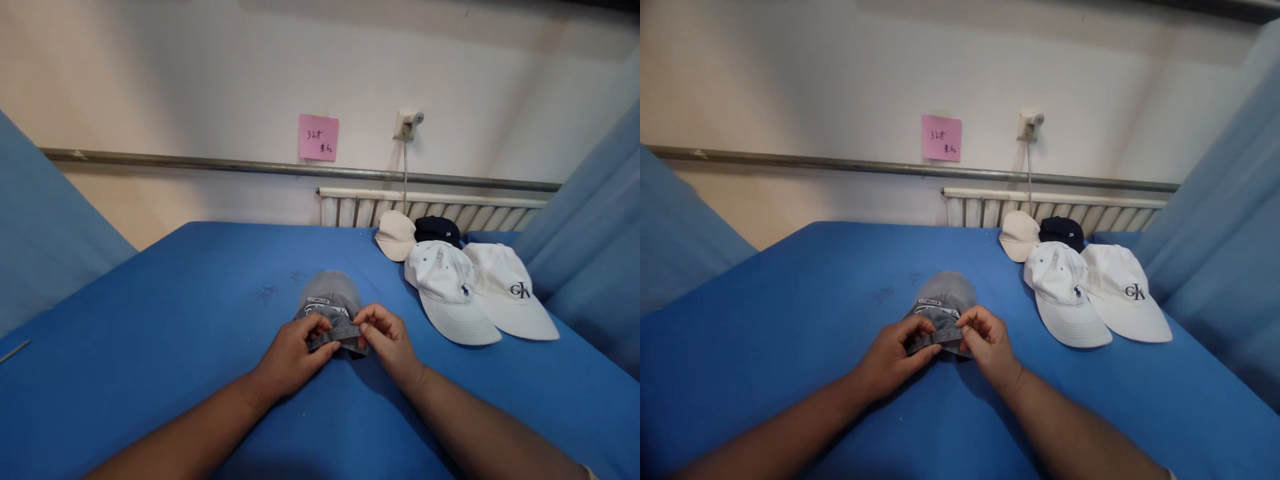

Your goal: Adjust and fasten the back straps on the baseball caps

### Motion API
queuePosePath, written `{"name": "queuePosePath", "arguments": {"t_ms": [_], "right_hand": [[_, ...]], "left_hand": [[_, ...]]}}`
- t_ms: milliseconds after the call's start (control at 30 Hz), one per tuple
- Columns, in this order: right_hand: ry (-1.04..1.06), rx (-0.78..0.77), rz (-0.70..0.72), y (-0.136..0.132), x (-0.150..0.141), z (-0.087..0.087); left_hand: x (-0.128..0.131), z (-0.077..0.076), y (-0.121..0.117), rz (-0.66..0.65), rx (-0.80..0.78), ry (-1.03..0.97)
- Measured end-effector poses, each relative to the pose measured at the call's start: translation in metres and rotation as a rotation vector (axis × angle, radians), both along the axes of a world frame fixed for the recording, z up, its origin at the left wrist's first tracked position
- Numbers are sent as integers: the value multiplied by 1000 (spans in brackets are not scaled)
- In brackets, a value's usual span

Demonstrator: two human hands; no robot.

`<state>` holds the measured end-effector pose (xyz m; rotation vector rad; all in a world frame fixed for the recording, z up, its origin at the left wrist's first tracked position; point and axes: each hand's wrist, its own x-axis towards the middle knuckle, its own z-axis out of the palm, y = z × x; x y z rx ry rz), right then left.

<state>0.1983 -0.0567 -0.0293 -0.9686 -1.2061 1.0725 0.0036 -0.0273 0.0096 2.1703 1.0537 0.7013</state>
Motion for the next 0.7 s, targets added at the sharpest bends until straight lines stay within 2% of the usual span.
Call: {"name": "queuePosePath", "arguments": {"t_ms": [367,700], "right_hand": [[15,23,-23,2,-2,1],[71,27,-34,1,-6,11]], "left_hand": [[2,3,0,9,14,-9],[2,3,2,-74,46,27]]}}
